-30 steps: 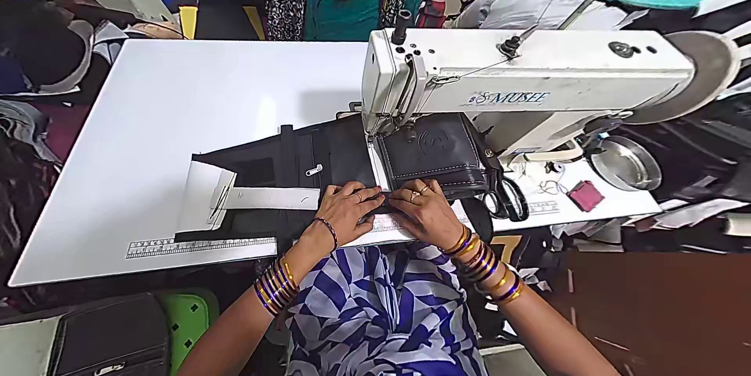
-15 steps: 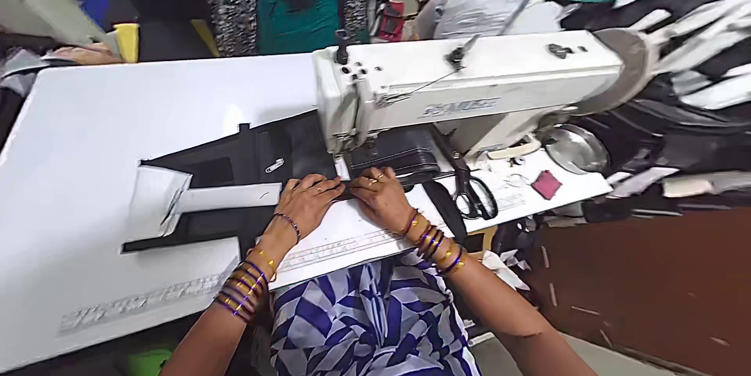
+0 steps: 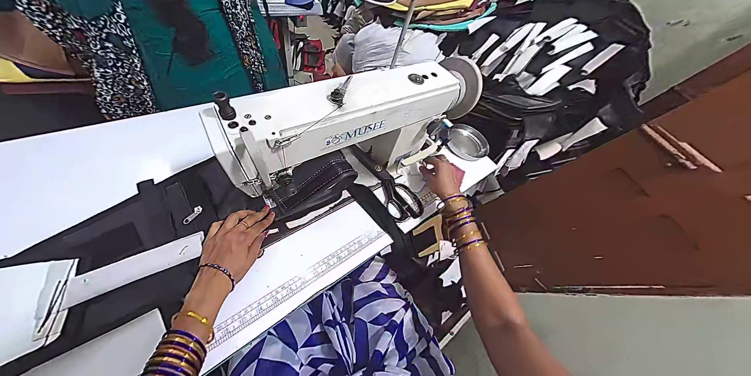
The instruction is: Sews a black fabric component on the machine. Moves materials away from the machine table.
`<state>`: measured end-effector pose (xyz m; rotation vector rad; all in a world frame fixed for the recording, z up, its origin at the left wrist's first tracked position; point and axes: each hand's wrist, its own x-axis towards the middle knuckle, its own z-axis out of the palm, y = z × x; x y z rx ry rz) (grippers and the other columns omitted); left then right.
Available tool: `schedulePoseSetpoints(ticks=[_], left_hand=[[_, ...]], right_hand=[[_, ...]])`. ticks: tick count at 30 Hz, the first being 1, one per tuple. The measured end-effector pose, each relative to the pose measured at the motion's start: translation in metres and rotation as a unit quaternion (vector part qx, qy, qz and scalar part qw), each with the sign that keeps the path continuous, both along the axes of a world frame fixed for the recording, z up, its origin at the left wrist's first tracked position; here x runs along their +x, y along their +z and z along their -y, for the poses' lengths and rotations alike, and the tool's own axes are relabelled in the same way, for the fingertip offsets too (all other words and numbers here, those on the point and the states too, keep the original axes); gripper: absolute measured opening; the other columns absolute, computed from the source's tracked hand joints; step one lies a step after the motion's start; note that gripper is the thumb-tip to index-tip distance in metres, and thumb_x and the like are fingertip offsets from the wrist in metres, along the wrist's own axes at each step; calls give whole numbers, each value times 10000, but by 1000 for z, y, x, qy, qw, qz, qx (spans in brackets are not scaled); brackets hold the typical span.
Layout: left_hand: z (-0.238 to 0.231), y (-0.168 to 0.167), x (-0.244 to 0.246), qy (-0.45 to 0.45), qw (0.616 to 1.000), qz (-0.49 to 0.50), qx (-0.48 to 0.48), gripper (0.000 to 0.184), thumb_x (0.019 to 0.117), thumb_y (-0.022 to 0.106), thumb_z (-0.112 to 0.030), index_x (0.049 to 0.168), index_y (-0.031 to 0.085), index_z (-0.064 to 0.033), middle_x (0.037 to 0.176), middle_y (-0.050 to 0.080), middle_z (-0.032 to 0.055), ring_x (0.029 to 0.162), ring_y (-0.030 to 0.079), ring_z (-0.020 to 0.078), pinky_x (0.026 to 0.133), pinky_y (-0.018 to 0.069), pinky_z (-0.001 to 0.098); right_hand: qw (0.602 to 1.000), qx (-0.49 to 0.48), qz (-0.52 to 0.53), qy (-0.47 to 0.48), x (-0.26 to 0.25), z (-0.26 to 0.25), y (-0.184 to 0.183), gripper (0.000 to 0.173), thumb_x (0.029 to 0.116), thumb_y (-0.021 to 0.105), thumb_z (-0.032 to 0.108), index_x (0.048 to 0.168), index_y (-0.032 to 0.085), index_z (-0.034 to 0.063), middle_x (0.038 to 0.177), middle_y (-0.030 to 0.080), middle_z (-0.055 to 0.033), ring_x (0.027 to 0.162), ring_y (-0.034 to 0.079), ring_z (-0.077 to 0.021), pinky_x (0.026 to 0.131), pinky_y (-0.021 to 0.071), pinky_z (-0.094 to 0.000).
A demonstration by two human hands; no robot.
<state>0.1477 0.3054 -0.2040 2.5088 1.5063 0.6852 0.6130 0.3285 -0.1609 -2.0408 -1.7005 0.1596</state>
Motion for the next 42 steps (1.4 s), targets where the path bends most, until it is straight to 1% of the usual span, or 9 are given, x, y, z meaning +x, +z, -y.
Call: schedulePoseSetpoints(ticks=[6, 12, 15, 22, 25, 28, 31, 35, 42], left_hand=[[-1, 7, 3, 14, 999, -19, -30, 339, 1026, 523, -93, 1306, 712, -115, 1389, 659, 88, 1304, 583, 392, 996, 421, 628], [-3, 11, 1, 22, 997, -35, -65, 324, 1047, 531, -157, 1317, 710, -159, 1403, 651, 45, 1347, 554, 320, 1001, 424, 586], [-5, 13, -3, 2, 997, -22, -68, 329, 1037, 546, -132, 1323, 707, -165, 1409, 647, 35, 1339, 555, 309, 1000, 423, 567], [-8, 13, -6, -5, 996, -16, -88, 331, 1050, 531, -157, 1330, 703, -190, 1425, 635, 21, 1349, 545, 288, 1033, 405, 547], [-10, 12, -6, -2, 996, 4, -86, 316, 1054, 534, -185, 1311, 717, -185, 1409, 647, 21, 1343, 548, 292, 1035, 406, 551], [-10, 5, -9, -10, 997, 41, -66, 311, 1046, 543, -180, 1296, 727, -187, 1380, 668, 13, 1309, 578, 288, 1002, 428, 550], [-10, 7, -10, -14, 996, 57, -62, 315, 1042, 541, -149, 1293, 728, -176, 1373, 672, 22, 1300, 586, 296, 1004, 427, 557], [-10, 6, -11, -15, 996, 55, -63, 318, 1045, 532, -156, 1294, 728, -184, 1378, 669, 18, 1299, 591, 281, 1008, 433, 543], [-11, 3, -13, -20, 997, 50, -50, 314, 1041, 534, -149, 1280, 734, -183, 1365, 677, 15, 1272, 606, 286, 982, 446, 539]], right_hand=[[998, -5, -68, -7, 11, -7, -16, 224, 925, 730, 64, 1106, 697, -63, 1128, 657, -319, 1017, 642, -493, 876, 502, -649], [993, -18, -106, -54, 14, -30, -16, 527, 905, 735, 38, 1383, 553, -87, 1203, 661, -334, 1067, 658, -502, 955, 481, -659], [994, -68, -66, -48, 9, -33, -1, 451, 915, 744, 54, 1321, 604, -82, 1232, 636, -353, 1104, 627, -531, 965, 445, -697], [983, 96, -135, -81, -1, -2, -1, 303, 910, 700, 42, 1150, 662, -138, 1056, 684, -300, 923, 675, -290, 877, 538, -417], [964, 229, -115, 67, -69, 37, 5, 220, 911, 653, -10, 1047, 672, -182, 1007, 694, -290, 907, 692, -239, 848, 566, -332], [941, 228, -56, 244, -183, 64, -20, 151, 892, 638, 13, 917, 750, -84, 952, 734, -244, 923, 723, -355, 842, 572, -488], [926, 184, 2, 330, -254, 58, -47, 142, 886, 651, 24, 883, 794, 21, 958, 762, -173, 920, 734, -374, 813, 590, -496], [951, 126, 34, 281, -274, 54, -46, 197, 947, 654, 190, 998, 828, 113, 1102, 702, -225, 1026, 632, -450, 828, 477, -583], [963, 69, 71, 249, -291, 43, -45, 262, 975, 611, 223, 1155, 787, 153, 1196, 632, -296, 1131, 577, -498, 815, 436, -629]])
